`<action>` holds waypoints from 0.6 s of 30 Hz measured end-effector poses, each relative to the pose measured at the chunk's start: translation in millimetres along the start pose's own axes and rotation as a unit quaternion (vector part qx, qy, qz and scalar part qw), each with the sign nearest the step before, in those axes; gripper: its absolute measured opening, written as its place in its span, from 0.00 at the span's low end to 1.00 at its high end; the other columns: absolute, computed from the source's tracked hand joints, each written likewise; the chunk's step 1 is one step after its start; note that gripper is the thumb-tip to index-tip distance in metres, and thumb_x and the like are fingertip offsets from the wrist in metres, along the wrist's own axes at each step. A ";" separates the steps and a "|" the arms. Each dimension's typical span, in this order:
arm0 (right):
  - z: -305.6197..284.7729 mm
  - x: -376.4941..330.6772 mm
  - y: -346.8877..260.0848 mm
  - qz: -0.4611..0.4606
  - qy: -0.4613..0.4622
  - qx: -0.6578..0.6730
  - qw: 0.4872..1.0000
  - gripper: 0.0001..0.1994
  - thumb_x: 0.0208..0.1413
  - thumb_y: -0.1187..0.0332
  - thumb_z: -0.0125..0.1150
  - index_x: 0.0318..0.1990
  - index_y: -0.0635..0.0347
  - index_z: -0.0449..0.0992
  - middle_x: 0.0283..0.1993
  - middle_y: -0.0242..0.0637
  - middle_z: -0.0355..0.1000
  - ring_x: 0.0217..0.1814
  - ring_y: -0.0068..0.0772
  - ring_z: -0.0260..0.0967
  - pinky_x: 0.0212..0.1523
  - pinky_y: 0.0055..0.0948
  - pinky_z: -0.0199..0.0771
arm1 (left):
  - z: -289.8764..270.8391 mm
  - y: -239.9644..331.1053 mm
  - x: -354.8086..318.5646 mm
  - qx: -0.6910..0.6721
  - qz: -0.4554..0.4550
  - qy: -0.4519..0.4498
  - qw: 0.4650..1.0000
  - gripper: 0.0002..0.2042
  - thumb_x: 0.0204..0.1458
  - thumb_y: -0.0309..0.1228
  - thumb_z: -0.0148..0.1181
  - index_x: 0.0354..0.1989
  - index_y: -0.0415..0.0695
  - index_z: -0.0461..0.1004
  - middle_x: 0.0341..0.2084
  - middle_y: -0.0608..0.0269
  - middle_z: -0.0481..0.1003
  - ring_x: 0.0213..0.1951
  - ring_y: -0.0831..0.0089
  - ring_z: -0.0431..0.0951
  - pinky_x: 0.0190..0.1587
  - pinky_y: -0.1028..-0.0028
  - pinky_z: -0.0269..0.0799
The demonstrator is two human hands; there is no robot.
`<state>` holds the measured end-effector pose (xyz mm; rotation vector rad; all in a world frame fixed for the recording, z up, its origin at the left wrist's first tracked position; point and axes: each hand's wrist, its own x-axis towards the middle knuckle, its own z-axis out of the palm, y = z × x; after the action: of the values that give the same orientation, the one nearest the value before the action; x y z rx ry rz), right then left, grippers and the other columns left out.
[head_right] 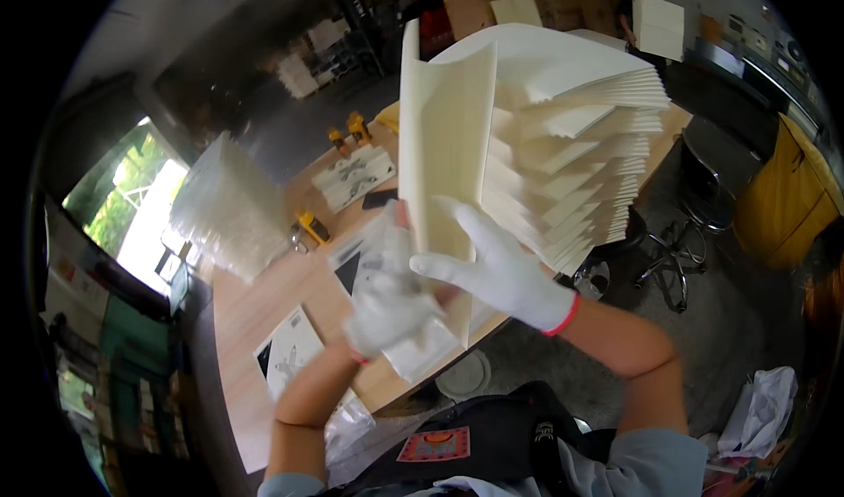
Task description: The person repeatedly picks up stacks of white paper sheets from a pile on a table and places them into clear plastic packaging bags. The person then seals the bags and places them on the table. The process is repeated continuously throughout the video.
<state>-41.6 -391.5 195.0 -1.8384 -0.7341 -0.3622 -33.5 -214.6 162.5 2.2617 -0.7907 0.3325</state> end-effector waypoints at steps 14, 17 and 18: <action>2.2 -132.5 89.0 -0.071 -0.120 -0.379 0.915 0.08 0.46 0.63 0.61 0.33 0.54 0.73 0.40 0.40 0.71 0.31 0.36 0.71 0.28 0.33 0.72 | 13.7 -109.6 -76.9 0.248 -0.205 0.157 0.934 0.37 0.36 0.29 0.66 0.60 0.43 0.58 0.46 0.51 0.69 0.49 0.56 0.68 0.51 0.58 0.62; 9.9 -137.1 86.2 -0.053 -0.188 -0.401 0.895 0.09 0.46 0.62 0.60 0.33 0.53 0.71 0.38 0.38 0.68 0.33 0.35 0.71 0.26 0.31 0.73 | -0.9 -136.3 -67.8 0.039 -0.288 0.064 0.955 0.29 0.40 0.25 0.60 0.55 0.45 0.63 0.31 0.60 0.74 0.36 0.66 0.74 0.42 0.68 0.69; 12.8 -136.5 84.1 -0.032 -0.211 -0.408 0.888 0.09 0.46 0.62 0.59 0.32 0.53 0.71 0.37 0.38 0.67 0.33 0.34 0.71 0.26 0.31 0.73 | -3.6 -138.0 -65.1 -0.017 -0.255 0.064 0.965 0.26 0.40 0.24 0.58 0.53 0.45 0.64 0.26 0.62 0.74 0.31 0.67 0.74 0.38 0.70 0.69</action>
<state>-93.4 -442.4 51.5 -2.7517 -1.0375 -0.3411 2.1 -105.5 61.9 2.2863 -0.1292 0.2136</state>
